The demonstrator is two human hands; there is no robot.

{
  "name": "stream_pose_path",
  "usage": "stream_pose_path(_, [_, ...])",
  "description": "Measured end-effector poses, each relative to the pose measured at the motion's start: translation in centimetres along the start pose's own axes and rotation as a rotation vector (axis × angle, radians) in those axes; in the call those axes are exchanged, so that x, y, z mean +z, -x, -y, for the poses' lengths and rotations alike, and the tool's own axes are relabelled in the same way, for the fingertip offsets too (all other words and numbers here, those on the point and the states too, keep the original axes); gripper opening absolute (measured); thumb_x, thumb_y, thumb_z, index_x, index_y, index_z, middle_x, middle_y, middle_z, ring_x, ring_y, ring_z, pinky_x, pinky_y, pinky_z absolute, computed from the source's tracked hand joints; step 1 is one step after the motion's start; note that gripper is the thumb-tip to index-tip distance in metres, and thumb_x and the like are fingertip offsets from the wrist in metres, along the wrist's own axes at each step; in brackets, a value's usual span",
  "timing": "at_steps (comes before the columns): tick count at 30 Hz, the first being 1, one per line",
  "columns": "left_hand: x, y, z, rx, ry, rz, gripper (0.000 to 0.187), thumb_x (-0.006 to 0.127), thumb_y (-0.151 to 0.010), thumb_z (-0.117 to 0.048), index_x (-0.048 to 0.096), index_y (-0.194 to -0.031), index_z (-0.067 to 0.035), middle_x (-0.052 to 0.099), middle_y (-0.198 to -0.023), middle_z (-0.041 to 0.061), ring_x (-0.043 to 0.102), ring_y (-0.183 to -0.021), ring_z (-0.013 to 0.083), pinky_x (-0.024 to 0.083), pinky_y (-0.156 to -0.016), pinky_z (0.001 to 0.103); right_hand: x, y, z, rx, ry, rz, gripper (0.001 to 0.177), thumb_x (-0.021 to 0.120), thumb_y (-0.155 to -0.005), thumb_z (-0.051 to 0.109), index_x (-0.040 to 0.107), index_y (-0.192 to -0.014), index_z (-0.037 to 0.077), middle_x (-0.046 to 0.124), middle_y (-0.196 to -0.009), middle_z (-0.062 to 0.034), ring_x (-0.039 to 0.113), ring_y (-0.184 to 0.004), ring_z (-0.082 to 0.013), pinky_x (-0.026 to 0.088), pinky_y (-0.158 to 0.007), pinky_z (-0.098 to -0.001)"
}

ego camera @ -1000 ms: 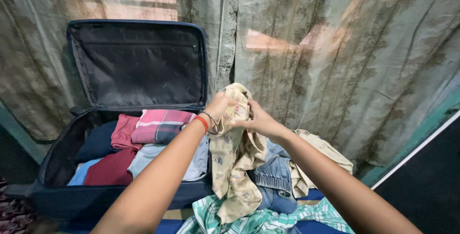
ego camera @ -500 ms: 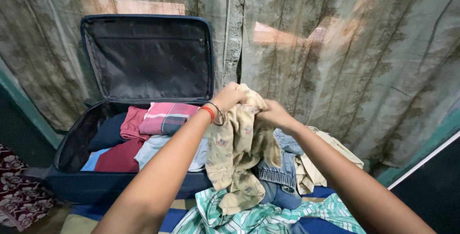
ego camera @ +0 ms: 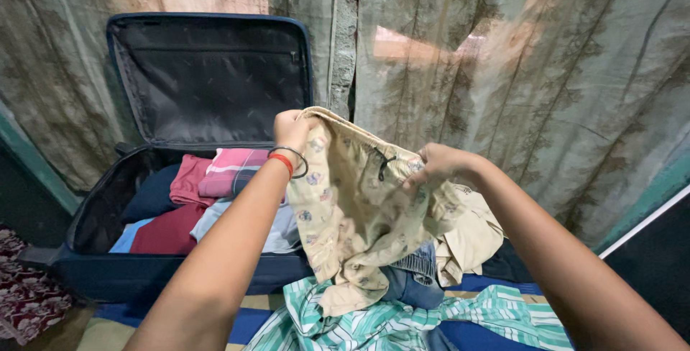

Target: The person folds clothes and places them into an open suitcase, handling a gray shirt, a pink pair of pants, a plaid shirt, and patterned garments.

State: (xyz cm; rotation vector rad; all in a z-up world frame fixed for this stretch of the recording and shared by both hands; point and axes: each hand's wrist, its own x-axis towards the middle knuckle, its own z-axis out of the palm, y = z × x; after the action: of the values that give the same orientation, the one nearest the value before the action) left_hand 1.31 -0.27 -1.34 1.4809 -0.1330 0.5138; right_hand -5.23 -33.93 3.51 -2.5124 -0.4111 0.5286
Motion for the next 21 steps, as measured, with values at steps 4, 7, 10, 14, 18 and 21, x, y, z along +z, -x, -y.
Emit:
stream_pose_path(4, [0.7,0.6,-1.4,0.045,-0.034,-0.14,0.01,0.078,-0.075,-0.006,0.078,-0.085,-0.003,0.075,-0.078,0.01,0.065,-0.064,0.0114,0.052,-0.059,0.029,-0.3,-0.9,-3.2,-0.113,0.012,-0.03,0.044,0.092,-0.066,0.028,0.079,-0.101,0.005,0.079,-0.088,0.0004,0.068,-0.079,-0.0085,0.054,-0.07,-0.0265])
stream_pose_path(7, [0.6,1.8,-3.1,-0.034,-0.259,-0.246,0.019,0.082,-0.073,-0.008,0.066,-0.082,-0.004,0.073,-0.074,0.012,0.07,-0.063,0.022,0.054,-0.059,0.033,-1.3,-1.8,-5.5,-0.068,-0.144,-0.275,0.038,0.085,-0.071,0.028,0.079,-0.099,0.004,0.077,-0.082,-0.0018,0.067,-0.071,-0.0136,0.054,-0.064,-0.0303])
stream_pose_path(10, [-0.2,2.8,-3.1,0.323,-0.572,-0.217,0.021,0.081,-0.072,-0.006,0.065,-0.086,-0.006,0.071,-0.078,0.016,0.069,-0.077,0.0359,0.052,-0.065,0.041,-2.1,-2.3,-7.4,0.04,0.031,-0.488,0.036,0.081,-0.079,0.032,0.081,-0.091,-0.002,0.074,-0.077,-0.0103,0.066,-0.068,-0.0178,0.052,-0.064,-0.0333])
stream_pose_path(14, [-0.4,3.2,-2.3,0.538,-0.778,-0.272,0.016,0.073,-0.072,0.001,0.068,-0.083,-0.009,0.072,-0.087,0.014,0.069,-0.086,0.0378,0.054,-0.073,0.044,-2.9,-2.6,-10.1,0.093,-0.092,-0.524,0.033,0.082,-0.075,0.029,0.081,-0.093,0.001,0.074,-0.08,-0.0092,0.064,-0.067,-0.0168,0.052,-0.065,-0.0343])
stream_pose_path(18, [-0.8,3.3,-2.2,0.082,-0.6,-0.391,0.003,0.078,-0.075,-0.015,0.076,-0.077,-0.014,0.074,-0.08,0.012,0.072,-0.078,0.0328,0.056,-0.07,0.041,-2.8,-1.4,-10.7,-0.064,-0.253,-0.21,0.042,0.09,-0.068,0.023,0.079,-0.102,0.003,0.079,-0.09,-0.0017,0.07,-0.078,-0.0112,0.056,-0.073,-0.0293])
stream_pose_path(21, [-1.6,2.4,-1.4,-0.07,-0.494,-0.491,0.007,0.078,-0.074,-0.017,0.08,-0.079,-0.014,0.073,-0.076,0.01,0.071,-0.072,0.0262,0.054,-0.068,0.037,-3.4,-0.2,-10.1,-0.066,-0.099,0.042,0.049,0.091,-0.069,0.03,0.079,-0.106,0.0,0.079,-0.091,-0.0034,0.067,-0.081,-0.0104,0.054,-0.074,-0.029])
